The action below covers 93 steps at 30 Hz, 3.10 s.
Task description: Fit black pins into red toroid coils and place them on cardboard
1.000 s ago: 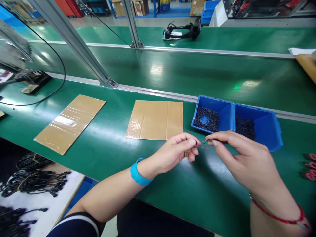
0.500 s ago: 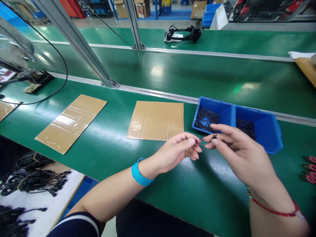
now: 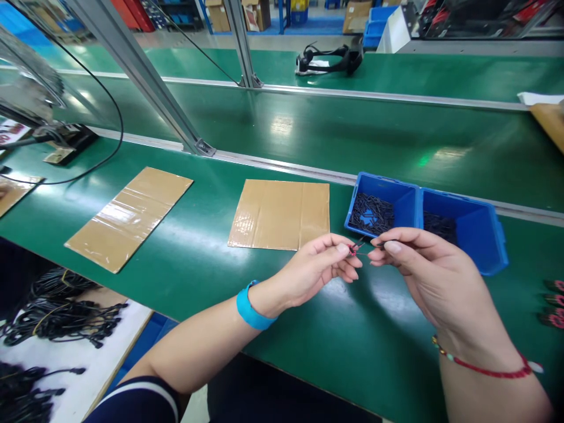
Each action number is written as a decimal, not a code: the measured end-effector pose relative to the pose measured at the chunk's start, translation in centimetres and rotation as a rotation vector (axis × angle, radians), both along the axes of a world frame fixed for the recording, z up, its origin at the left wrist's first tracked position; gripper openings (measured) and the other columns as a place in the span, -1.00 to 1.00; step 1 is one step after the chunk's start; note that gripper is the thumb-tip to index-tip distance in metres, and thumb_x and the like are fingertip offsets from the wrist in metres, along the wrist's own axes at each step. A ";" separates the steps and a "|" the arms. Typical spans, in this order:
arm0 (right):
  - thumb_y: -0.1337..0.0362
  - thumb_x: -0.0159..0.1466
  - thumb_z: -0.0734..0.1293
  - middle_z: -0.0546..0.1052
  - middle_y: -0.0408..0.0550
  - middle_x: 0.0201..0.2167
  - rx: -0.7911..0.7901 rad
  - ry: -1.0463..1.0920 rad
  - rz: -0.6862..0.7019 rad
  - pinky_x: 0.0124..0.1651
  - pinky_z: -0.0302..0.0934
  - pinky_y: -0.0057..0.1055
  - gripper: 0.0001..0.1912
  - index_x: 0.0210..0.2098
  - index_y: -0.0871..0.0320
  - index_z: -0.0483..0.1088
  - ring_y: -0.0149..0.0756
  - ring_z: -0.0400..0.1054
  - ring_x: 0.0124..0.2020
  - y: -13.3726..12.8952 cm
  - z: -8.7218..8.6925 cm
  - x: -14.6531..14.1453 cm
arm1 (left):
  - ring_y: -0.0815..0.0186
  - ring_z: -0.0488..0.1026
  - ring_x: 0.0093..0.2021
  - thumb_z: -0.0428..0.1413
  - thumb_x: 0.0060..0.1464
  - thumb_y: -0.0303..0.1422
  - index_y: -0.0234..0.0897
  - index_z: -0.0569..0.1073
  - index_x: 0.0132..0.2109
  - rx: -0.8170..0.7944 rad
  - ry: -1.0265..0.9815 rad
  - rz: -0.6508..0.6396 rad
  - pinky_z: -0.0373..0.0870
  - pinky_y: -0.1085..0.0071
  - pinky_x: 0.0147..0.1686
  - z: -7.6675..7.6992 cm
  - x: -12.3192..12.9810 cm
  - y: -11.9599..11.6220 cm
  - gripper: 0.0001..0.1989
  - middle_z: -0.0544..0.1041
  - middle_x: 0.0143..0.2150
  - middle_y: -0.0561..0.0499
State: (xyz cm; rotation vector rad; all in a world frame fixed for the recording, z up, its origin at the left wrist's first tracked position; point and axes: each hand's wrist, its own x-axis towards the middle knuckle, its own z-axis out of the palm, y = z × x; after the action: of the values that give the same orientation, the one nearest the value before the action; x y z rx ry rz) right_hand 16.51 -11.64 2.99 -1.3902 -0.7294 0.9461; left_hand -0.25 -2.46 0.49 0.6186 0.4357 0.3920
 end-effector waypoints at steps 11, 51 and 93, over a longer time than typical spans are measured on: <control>0.15 0.21 0.53 0.66 -0.11 -0.41 -0.005 -0.193 -0.024 -0.25 0.50 -0.48 -0.86 -0.26 0.04 0.64 -0.36 0.59 -0.36 -0.2 0.6 -0.1 | 0.42 0.53 -0.41 0.29 0.12 -0.28 -0.33 0.48 -0.15 0.003 0.012 0.007 0.38 0.43 -0.29 0.1 0.1 0.1 -0.76 0.60 -0.33 -0.01; 0.14 0.25 0.49 0.62 -0.11 -0.42 -0.023 -0.231 0.029 -0.44 0.41 -0.48 -0.87 -0.28 0.05 0.61 -0.43 0.44 -0.51 -0.4 1.3 0.0 | 0.48 0.41 -0.53 0.21 0.18 -0.10 -0.35 0.48 -0.23 0.059 0.078 -0.154 0.30 0.48 -0.47 -0.3 -0.2 -0.1 -0.66 0.52 -0.45 0.03; 0.17 0.21 0.50 0.67 -0.08 -0.29 0.006 -0.250 -0.163 -0.37 0.43 -0.49 -0.83 -0.23 0.09 0.60 -0.44 0.50 -0.43 0.9 -1.4 2.1 | 0.18 0.46 0.02 0.11 0.23 -0.46 -0.27 0.49 -0.07 1.381 0.765 0.262 0.37 0.15 0.11 -3.0 -1.8 8.5 -0.85 0.54 -0.05 -0.11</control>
State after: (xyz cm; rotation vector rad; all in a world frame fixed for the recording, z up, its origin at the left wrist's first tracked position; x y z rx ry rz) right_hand 18.63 -10.76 1.62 -1.5543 -0.7897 0.6486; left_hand -2.07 6.06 -2.53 2.1027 0.9744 0.6911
